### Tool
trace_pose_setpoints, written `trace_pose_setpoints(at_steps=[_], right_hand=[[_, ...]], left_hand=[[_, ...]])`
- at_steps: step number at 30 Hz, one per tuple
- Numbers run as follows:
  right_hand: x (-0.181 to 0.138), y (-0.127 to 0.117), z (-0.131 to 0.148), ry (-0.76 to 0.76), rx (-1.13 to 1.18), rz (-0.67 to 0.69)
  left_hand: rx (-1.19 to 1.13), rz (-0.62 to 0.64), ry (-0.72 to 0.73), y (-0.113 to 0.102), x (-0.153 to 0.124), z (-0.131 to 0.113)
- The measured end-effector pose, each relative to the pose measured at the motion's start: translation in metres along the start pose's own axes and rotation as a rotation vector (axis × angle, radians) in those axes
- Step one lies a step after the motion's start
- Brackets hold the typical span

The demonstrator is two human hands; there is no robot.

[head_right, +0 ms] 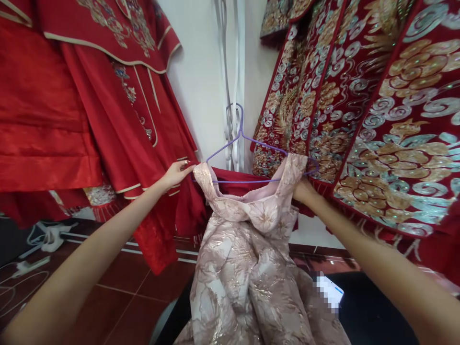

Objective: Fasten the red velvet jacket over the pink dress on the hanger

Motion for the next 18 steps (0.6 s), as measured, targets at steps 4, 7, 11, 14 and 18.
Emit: trace_pose_setpoints(at_steps=[4,7,11,14,18], right_hand=[[0.006,-0.019,-0.029,0.008,0.012,-0.008],[0.011,-0.043,-0.044,0.005,0.168,-0.185],[0.016,-0.063,-0.057,0.043,0.453,-0.323],[0.012,-0.08,-0.05,0.041,0.359,-0.417],[-0.014,-0.116,-0.008,-0.033,0.118,-0.654]], left_hand=[[-0.014,-0.001,-0.013,0.0,-0.004,-0.007],[-0.024,-0.047,-0.026,-0.002,-0.003,-0.009],[-0.008,-0.139,-0.059,-0.004,0.001,-0.012],[0.096,-0.324,0.003,-0.007,-0.006,-0.026],[0.197,-0.626,0.203,-0.008,-0.033,-0.057]])
Point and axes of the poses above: each hand's wrist, its own x-axis towards the middle knuckle, its own y-axis out of the palm, z = x × y, the point moved 4 cm from there along x, towards the middle knuckle, and after that the axes turned 3 degrees about -y, right-handed, at the moved point
